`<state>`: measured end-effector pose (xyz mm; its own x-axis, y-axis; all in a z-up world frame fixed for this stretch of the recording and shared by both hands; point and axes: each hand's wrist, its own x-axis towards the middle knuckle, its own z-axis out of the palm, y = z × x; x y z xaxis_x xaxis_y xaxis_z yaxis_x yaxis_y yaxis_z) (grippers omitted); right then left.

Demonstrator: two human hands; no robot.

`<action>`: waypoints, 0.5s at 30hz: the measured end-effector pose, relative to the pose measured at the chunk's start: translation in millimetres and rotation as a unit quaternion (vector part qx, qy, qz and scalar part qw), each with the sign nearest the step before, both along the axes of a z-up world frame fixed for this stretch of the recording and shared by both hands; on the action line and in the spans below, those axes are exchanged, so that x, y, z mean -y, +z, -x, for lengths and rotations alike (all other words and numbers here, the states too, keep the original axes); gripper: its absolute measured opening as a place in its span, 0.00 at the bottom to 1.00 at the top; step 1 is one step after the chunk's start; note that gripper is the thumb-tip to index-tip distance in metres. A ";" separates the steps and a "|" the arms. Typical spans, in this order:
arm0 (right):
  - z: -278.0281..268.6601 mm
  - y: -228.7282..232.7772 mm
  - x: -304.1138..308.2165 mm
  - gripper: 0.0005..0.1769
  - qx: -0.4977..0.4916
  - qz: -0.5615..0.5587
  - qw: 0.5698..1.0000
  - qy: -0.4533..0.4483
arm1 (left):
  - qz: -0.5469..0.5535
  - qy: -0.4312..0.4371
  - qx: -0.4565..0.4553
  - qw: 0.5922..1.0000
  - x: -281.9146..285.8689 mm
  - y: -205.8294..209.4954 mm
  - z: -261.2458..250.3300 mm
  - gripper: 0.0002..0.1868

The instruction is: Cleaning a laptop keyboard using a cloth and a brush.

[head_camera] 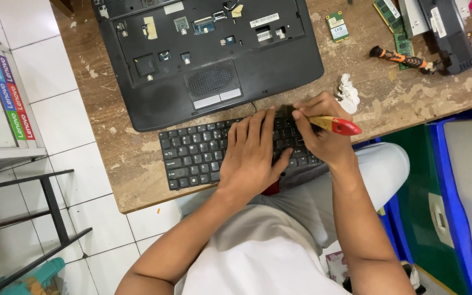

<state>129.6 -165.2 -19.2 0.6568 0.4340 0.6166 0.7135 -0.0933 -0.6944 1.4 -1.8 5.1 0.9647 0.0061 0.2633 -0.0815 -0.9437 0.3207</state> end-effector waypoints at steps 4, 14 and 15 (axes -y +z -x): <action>0.3 1.1 1.6 0.10 -0.017 0.005 1.000 0.014 | 0.006 0.000 0.002 1.000 -0.9 0.8 1.0 0.47; -0.3 3.5 0.6 0.09 -0.042 -0.009 0.999 0.022 | 0.029 -0.008 -0.007 1.000 -1.6 1.0 2.2 0.46; 1.2 9.2 -2.2 0.07 -0.025 0.004 1.000 0.012 | 0.033 -0.008 -0.009 0.999 -1.2 0.5 2.6 0.46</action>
